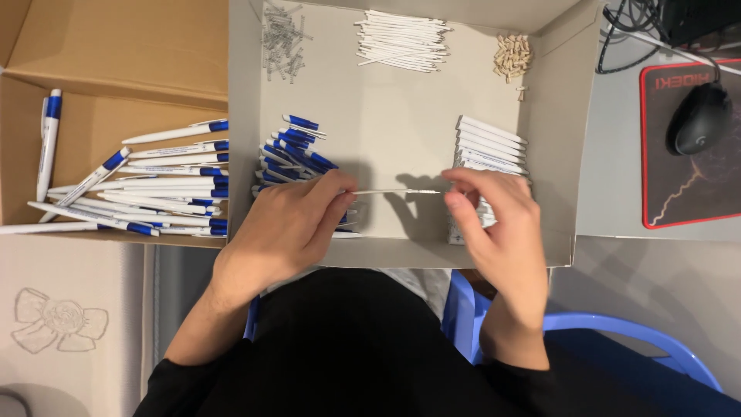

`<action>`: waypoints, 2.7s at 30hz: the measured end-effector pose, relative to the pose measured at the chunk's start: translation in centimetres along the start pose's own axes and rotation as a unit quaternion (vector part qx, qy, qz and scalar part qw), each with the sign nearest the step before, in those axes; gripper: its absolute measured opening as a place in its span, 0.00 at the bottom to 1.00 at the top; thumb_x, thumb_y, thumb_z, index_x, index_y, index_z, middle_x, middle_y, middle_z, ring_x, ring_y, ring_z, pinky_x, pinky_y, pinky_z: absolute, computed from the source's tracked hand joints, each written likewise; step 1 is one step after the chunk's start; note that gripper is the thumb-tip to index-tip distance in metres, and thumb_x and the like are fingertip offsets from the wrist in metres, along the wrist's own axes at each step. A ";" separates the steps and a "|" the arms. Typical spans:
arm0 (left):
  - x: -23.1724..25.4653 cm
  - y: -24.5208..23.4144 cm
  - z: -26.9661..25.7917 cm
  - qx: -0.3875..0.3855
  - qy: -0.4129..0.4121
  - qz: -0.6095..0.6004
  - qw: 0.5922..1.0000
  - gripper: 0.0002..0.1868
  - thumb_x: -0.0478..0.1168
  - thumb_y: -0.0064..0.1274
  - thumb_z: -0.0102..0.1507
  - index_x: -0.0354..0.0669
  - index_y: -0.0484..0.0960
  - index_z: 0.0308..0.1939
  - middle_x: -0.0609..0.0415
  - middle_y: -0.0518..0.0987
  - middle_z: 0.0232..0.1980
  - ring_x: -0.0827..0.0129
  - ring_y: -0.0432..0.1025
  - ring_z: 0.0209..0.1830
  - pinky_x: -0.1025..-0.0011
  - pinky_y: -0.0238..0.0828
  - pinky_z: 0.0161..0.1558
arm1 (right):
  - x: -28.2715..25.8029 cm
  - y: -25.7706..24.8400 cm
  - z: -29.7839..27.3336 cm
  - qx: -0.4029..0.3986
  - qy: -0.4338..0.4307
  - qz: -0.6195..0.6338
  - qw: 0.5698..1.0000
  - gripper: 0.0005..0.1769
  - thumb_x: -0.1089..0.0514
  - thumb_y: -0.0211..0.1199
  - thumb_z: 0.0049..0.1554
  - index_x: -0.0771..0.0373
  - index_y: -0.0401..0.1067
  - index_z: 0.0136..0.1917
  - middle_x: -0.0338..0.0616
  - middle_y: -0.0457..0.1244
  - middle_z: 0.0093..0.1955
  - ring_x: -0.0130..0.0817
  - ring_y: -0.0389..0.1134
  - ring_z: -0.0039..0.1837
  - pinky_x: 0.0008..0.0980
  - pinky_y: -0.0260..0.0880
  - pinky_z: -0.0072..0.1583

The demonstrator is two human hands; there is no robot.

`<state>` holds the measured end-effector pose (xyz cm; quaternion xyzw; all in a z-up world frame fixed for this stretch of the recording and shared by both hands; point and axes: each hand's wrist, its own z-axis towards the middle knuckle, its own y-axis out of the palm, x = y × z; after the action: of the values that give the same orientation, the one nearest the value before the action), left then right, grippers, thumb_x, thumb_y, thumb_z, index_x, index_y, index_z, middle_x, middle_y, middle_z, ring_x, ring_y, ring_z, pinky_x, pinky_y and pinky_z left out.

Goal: Disassembling ballpoint pens and sorting the barrels, ink cartridges, and springs into separate piles within a box.

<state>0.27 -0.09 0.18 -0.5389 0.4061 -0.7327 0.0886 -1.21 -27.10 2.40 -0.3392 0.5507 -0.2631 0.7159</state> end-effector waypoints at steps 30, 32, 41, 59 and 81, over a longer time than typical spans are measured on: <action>-0.5 0.4 0.2 0.022 -0.059 0.040 0.997 0.06 0.39 0.39 0.73 0.45 0.71 0.48 0.58 0.77 0.29 0.57 0.67 0.17 0.59 0.55 0.18 | -0.5 -0.3 0.9 0.021 -0.079 0.090 0.993 0.01 0.66 0.62 0.63 0.65 0.73 0.50 0.49 0.63 0.56 0.43 0.66 0.60 0.39 0.65 0.65; -0.3 0.2 0.3 0.012 -0.044 0.027 0.999 0.07 0.41 0.41 0.72 0.46 0.73 0.50 0.53 0.80 0.33 0.50 0.72 0.23 0.54 0.62 0.23 | -0.7 -0.1 1.3 -0.041 -0.128 0.055 0.989 0.01 0.62 0.64 0.63 0.61 0.75 0.47 0.46 0.65 0.62 0.44 0.66 0.63 0.45 0.56 0.69; -0.3 0.4 0.2 0.022 0.022 0.032 0.999 0.09 0.42 0.45 0.72 0.46 0.77 0.53 0.56 0.81 0.31 0.55 0.73 0.21 0.59 0.61 0.20 | -1.2 1.0 1.7 -0.089 -0.160 0.042 0.982 0.06 0.58 0.62 0.64 0.59 0.78 0.46 0.37 0.68 0.49 0.38 0.65 0.51 0.41 0.56 0.64; 0.8 0.8 0.8 0.078 0.167 0.145 0.972 0.06 0.44 0.58 0.71 0.49 0.81 0.41 0.64 0.78 0.26 0.66 0.70 0.20 0.69 0.62 0.22 | -1.3 0.9 1.1 -0.081 -0.131 0.051 0.987 0.04 0.59 0.65 0.62 0.58 0.79 0.45 0.35 0.67 0.48 0.36 0.62 0.50 0.38 0.57 0.62; -12.2 -4.6 11.0 0.065 0.068 0.678 0.729 0.17 0.32 0.56 0.39 0.68 0.74 0.19 0.72 0.53 0.17 0.76 0.53 0.28 0.73 0.39 0.30 | 0.5 0.5 1.3 -0.040 -0.071 -0.014 0.997 0.07 0.58 0.62 0.65 0.58 0.80 0.51 0.36 0.68 0.49 0.35 0.66 0.53 0.38 0.56 0.63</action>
<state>16.11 4.33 -4.46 -0.0618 0.6202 -0.5368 0.5687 0.15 -26.91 1.96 -0.3933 0.5036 -0.2258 0.7353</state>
